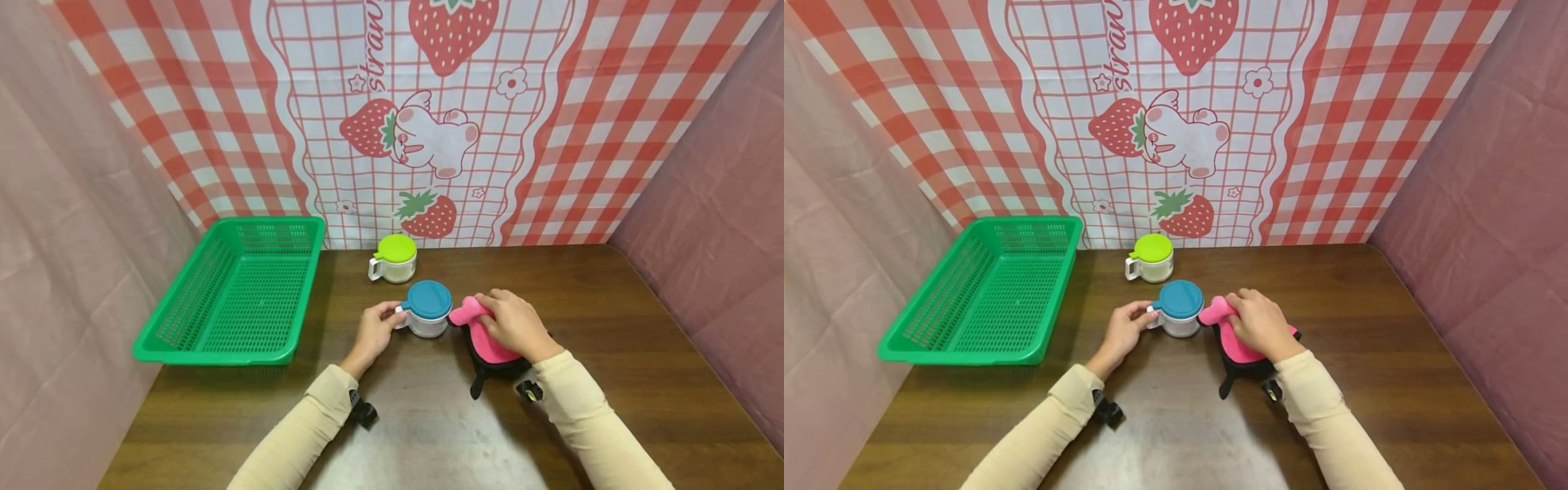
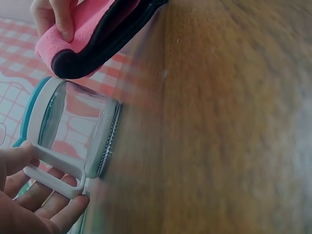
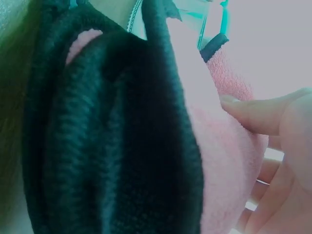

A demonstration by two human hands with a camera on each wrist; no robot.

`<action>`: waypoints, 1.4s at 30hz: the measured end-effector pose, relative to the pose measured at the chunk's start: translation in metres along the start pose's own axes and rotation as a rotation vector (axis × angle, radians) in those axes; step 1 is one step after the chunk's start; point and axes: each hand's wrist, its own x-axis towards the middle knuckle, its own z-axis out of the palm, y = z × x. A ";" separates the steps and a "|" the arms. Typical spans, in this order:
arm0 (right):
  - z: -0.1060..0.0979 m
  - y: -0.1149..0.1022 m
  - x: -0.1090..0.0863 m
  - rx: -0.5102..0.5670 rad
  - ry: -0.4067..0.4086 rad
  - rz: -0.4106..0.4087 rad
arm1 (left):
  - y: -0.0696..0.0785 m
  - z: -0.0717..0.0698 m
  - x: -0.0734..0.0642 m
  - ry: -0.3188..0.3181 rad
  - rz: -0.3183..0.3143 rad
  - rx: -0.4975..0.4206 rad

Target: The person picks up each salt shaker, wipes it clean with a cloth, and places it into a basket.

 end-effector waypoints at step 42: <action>0.042 -0.019 0.012 -0.104 -0.087 -0.135 | 0.002 -0.002 0.002 -0.004 0.006 0.081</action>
